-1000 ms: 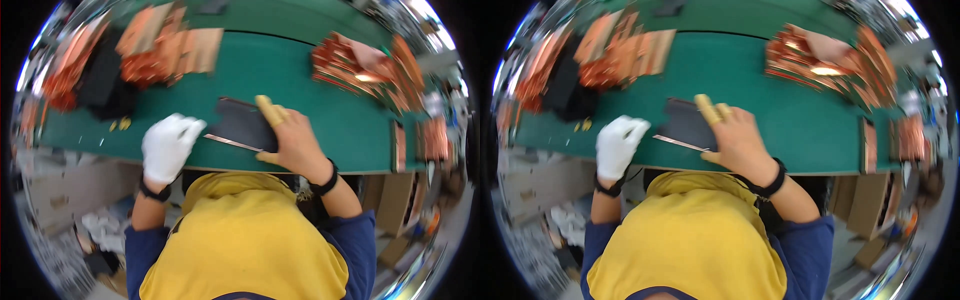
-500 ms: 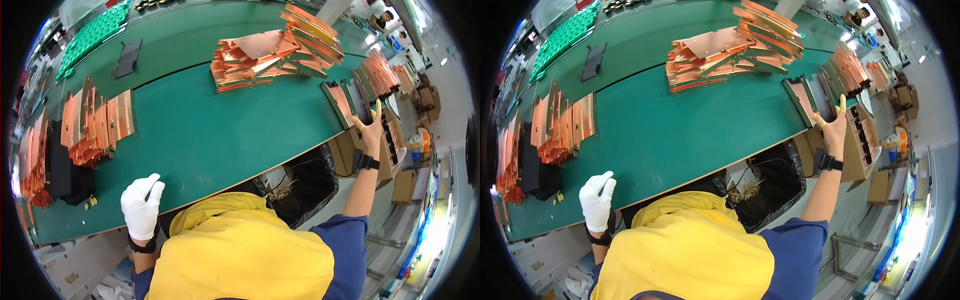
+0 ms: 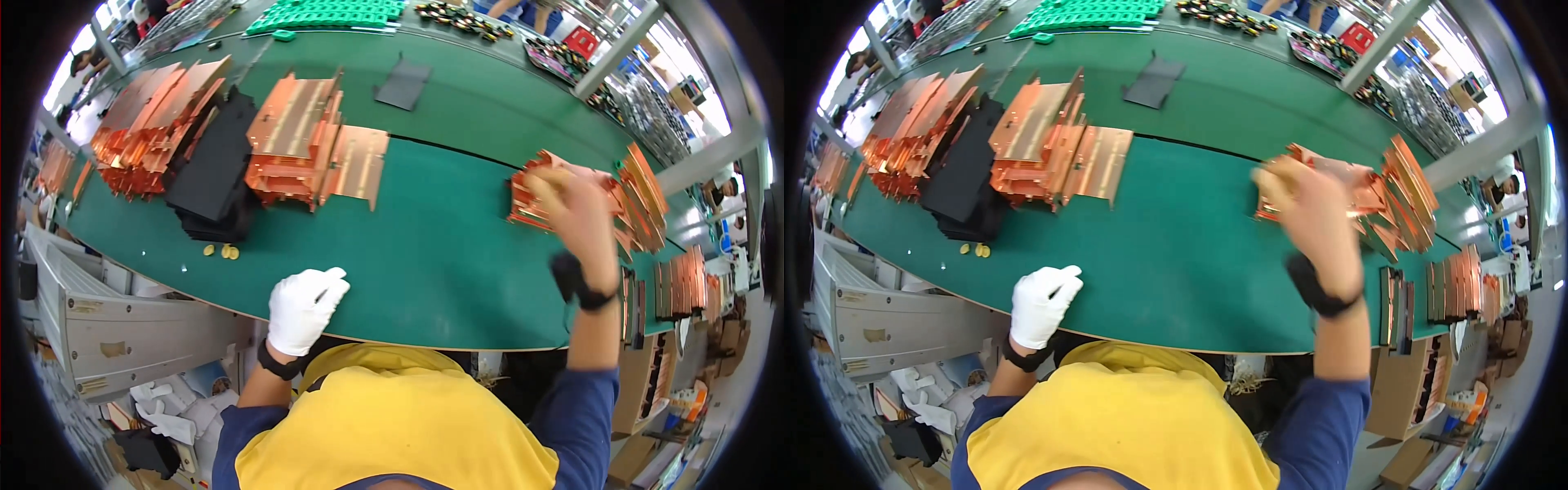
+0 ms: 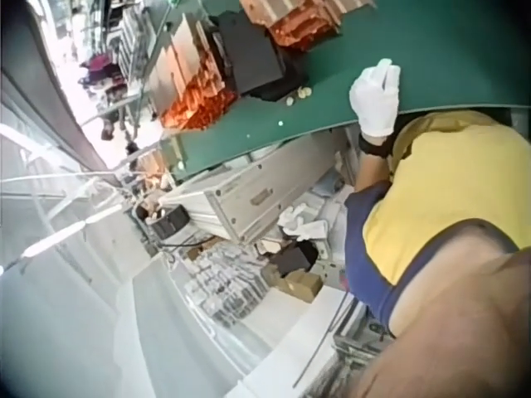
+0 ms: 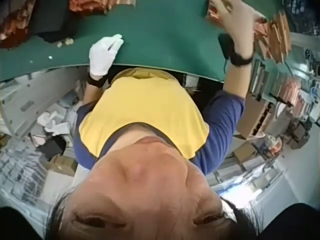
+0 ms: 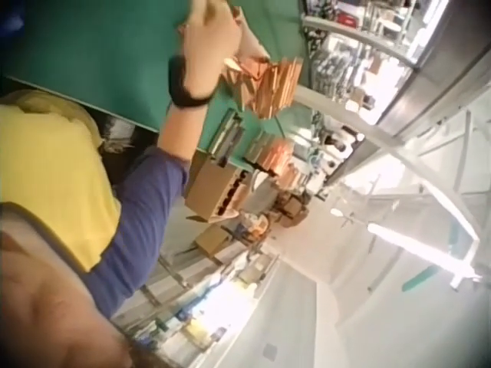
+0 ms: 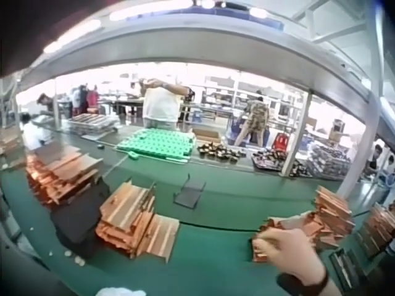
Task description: Applying adhesive insulation film to copper plates using a pressing tool on an industrial assembly line.
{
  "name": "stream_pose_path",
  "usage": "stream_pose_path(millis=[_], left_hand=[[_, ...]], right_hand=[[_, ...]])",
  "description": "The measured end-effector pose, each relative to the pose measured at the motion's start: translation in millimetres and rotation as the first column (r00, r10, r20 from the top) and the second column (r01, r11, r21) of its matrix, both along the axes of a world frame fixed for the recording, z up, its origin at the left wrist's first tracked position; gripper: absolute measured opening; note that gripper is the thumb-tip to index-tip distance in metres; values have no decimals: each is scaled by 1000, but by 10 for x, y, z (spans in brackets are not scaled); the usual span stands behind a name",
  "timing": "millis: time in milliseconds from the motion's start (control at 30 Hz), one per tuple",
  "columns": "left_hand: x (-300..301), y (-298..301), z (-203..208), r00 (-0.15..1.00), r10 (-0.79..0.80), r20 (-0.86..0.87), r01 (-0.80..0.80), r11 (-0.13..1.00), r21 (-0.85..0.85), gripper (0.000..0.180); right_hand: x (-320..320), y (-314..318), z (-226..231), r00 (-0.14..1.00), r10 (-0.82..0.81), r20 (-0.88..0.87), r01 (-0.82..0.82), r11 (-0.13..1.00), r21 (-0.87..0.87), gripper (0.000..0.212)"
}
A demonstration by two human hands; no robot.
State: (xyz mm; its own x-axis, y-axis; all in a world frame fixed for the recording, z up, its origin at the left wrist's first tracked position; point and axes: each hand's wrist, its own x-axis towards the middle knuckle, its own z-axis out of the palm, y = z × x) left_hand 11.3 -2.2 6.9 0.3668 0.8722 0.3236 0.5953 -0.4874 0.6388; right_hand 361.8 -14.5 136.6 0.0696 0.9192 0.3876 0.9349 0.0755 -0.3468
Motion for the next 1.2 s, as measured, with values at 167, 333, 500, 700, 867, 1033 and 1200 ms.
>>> stream_pose_path(millis=[167, 333, 500, 700, 867, 1033, 1200], left_hand=[[-11, 90, -46, 997, -66, 28, 66, 998, 19, 15], [-76, 143, -59, 991, -89, 95, 92, 996, -19, 16], [-91, 134, -94, 982, -92, 165, 101, 994, -51, 16], [-131, -10, -169, 981, -162, 107, 134, 963, 235, 25], [316, 9, 78, 957, -255, -141, 290, 870, 399, 23], [510, -145, -67, 845, -275, -459, 400, 894, 200, 15], [487, -444, -199, 900, -259, -350, 349, 910, 223, 9]], right_hand=[[-563, 1971, -793, 911, -137, -390, -159, 755, -636, 40], [-696, 2377, -1253, 973, -161, -166, 6, 734, -680, 27], [-313, 1862, -1287, 685, -285, -670, -415, 603, -681, 26], [-767, -230, -885, 287, -750, -596, -480, 426, -767, 28], [-710, -651, -584, 600, -535, -594, -283, 553, -784, 26], [-639, -375, -608, 729, -337, -596, -111, 801, -588, 22], [-1163, -107, -785, 770, 626, 124, -602, 777, -183, 18]])
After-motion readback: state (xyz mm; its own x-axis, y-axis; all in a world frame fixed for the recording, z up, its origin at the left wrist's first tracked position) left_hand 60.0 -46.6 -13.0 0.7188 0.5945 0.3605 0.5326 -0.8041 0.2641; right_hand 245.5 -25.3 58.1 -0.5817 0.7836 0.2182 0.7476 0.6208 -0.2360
